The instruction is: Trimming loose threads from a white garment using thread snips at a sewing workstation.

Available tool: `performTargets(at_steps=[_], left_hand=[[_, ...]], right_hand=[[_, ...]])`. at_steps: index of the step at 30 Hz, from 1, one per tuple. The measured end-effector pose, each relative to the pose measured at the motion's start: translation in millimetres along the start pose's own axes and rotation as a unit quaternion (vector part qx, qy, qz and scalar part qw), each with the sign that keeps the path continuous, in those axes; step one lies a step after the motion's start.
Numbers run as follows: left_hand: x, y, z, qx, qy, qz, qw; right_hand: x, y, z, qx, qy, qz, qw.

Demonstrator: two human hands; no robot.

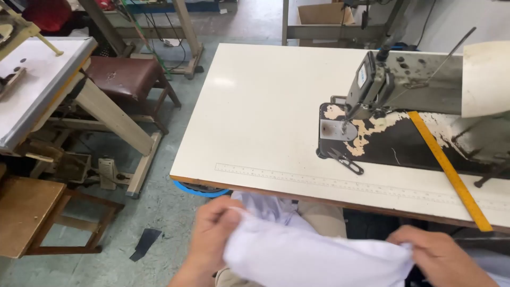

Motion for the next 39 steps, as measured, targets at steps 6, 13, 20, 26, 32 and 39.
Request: performTargets(at_steps=[6,13,20,26,32,39], left_hand=[[-13.9,113.9,-49.8,-0.160,-0.043,-0.169,0.972],[-20.8,200.4,-111.5,-0.028,-0.094,-0.193,0.976],[-40.2,183.4,-141.7,0.014,-0.126,-0.154,0.980],[-66.2,183.6,-147.2,-0.007,-0.107,-0.162,0.981],[-66.9,189.0,-99.3,-0.097,-0.031,-0.201,0.974],[-63.6,182.5,-87.2,-0.198,0.037,-0.228,0.953]], right_hand=[[2.4,2.4,-48.4,0.447,-0.084,-0.149,0.878],[-35.7,8.3,-164.2,0.103,-0.409,-0.033,0.906],[-89.4,57.0,-143.4,-0.303,-0.337,0.035,0.891],[-84.4,31.1,-154.9,-0.254,-0.371,0.156,0.879],[-54.8,27.2,-207.2,-0.079,-0.468,0.211,0.855],[-43.2,48.2,-227.7,0.163,-0.496,0.292,0.802]])
Point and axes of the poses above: each hand's wrist, its own x-axis away from the middle knuckle, its own y-axis out of the palm, z = x × y, the point moved 9 cm from there along -x, towards the middle knuckle, and after that the axes turned 7 degrees about z, right-handed, at the moved point
